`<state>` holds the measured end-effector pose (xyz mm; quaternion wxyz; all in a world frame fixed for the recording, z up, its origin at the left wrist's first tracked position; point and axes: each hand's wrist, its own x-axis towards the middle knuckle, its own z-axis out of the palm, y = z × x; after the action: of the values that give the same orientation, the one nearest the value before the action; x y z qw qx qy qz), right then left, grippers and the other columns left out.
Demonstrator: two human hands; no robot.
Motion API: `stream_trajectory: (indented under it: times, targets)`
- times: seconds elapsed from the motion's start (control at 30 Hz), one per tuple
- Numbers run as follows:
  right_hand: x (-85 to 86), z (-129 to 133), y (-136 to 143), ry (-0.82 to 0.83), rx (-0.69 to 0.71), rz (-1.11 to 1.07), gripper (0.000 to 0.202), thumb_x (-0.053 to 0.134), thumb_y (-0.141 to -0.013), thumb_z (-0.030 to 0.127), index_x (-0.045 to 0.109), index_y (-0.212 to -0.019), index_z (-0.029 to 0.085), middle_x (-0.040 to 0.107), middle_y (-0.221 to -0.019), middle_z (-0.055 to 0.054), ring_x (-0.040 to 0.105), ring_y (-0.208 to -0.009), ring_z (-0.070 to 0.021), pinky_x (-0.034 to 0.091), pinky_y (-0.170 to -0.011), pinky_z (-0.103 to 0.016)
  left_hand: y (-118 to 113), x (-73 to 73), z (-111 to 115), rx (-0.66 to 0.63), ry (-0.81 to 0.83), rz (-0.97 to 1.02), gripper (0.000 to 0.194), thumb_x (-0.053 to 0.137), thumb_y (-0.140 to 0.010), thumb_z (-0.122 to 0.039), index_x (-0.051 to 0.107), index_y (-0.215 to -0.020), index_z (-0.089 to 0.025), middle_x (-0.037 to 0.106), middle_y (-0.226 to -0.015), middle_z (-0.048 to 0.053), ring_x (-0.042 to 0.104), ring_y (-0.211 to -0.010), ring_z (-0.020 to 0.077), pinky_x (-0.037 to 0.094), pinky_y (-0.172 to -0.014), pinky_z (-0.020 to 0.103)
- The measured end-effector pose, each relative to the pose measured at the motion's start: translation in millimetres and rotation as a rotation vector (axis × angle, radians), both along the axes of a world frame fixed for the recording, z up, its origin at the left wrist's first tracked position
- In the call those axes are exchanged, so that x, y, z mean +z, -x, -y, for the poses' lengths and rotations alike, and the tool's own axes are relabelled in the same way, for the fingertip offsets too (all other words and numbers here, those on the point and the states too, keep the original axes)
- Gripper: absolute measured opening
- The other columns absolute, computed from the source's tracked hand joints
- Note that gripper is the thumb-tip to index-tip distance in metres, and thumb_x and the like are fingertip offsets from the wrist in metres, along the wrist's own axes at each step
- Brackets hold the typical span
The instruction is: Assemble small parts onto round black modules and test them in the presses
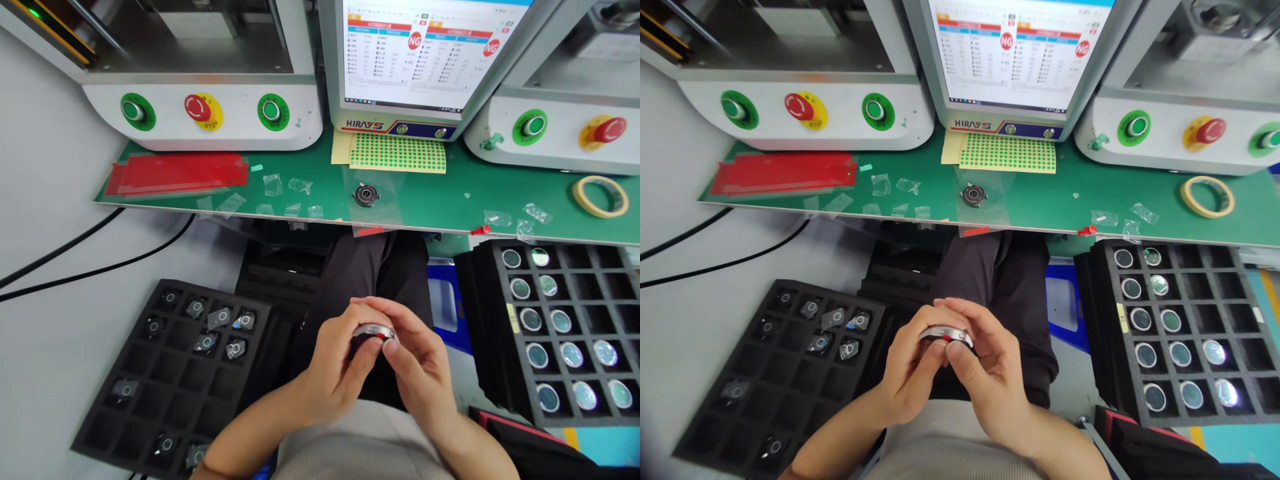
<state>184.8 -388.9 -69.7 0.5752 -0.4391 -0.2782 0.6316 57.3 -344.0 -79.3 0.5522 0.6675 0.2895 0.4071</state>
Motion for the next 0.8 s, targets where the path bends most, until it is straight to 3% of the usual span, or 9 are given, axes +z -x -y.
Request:
stream_trajectory:
  times: [0.17, 0.4, 0.57, 0.67, 0.8]
  targets:
    - [0.0, -0.7, 0.7, 0.038, 0.012, -0.158, 0.030, 0.067, -0.089, 0.033, 0.068, -0.119, 0.031, 0.071, -0.124, -0.004, 0.066, -0.113, -0.0179, 0.052, -0.099, -0.029, -2.1, 1.2, -2.9, 0.037, -0.264, -0.138, 0.018, 0.042, -0.099, -0.021, 0.053, -0.112, -0.017, 0.067, -0.092, 0.006, 0.064, -0.079, 0.0142, 0.051, -0.072, 0.023]
    - [1.8, 0.4, 9.2, 0.102, -0.116, -0.248, 0.029, 0.070, -0.084, 0.032, 0.071, -0.114, 0.031, 0.075, -0.116, -0.003, 0.069, -0.109, -0.0192, 0.054, -0.096, -0.030, -8.9, 3.4, -5.7, 0.079, -0.455, -0.235, 0.021, 0.035, -0.101, -0.023, 0.051, -0.112, -0.015, 0.070, -0.091, 0.008, 0.068, -0.081, 0.0156, 0.057, -0.074, 0.025]
    - [2.8, 2.9, 17.8, 0.119, -0.199, -0.296, 0.027, 0.065, -0.085, 0.034, 0.072, -0.111, 0.030, 0.075, -0.113, -0.003, 0.069, -0.107, -0.0195, 0.055, -0.096, -0.031, -13.1, 0.5, -6.3, 0.124, -0.560, -0.273, 0.022, 0.036, -0.100, -0.024, 0.053, -0.110, -0.013, 0.072, -0.092, 0.009, 0.069, -0.079, 0.0166, 0.057, -0.071, 0.025]
    - [1.1, 2.5, 19.8, 0.100, -0.243, -0.313, 0.024, 0.064, -0.086, 0.035, 0.073, -0.107, 0.030, 0.076, -0.109, -0.001, 0.069, -0.108, -0.0170, 0.054, -0.096, -0.026, -14.2, -2.5, -7.1, 0.118, -0.601, -0.296, 0.024, 0.036, -0.100, -0.024, 0.054, -0.110, -0.013, 0.073, -0.094, 0.010, 0.070, -0.079, 0.0175, 0.057, -0.070, 0.026]
    - [-3.1, 2.6, 15.5, 0.048, -0.199, -0.322, 0.022, 0.062, -0.089, 0.034, 0.072, -0.108, 0.030, 0.075, -0.108, 0.001, 0.066, -0.116, -0.0160, 0.052, -0.100, -0.023, -10.8, -4.3, -7.5, 0.092, -0.608, -0.284, 0.023, 0.039, -0.098, -0.021, 0.055, -0.111, -0.012, 0.073, -0.098, 0.012, 0.071, -0.085, 0.0194, 0.056, -0.075, 0.028]
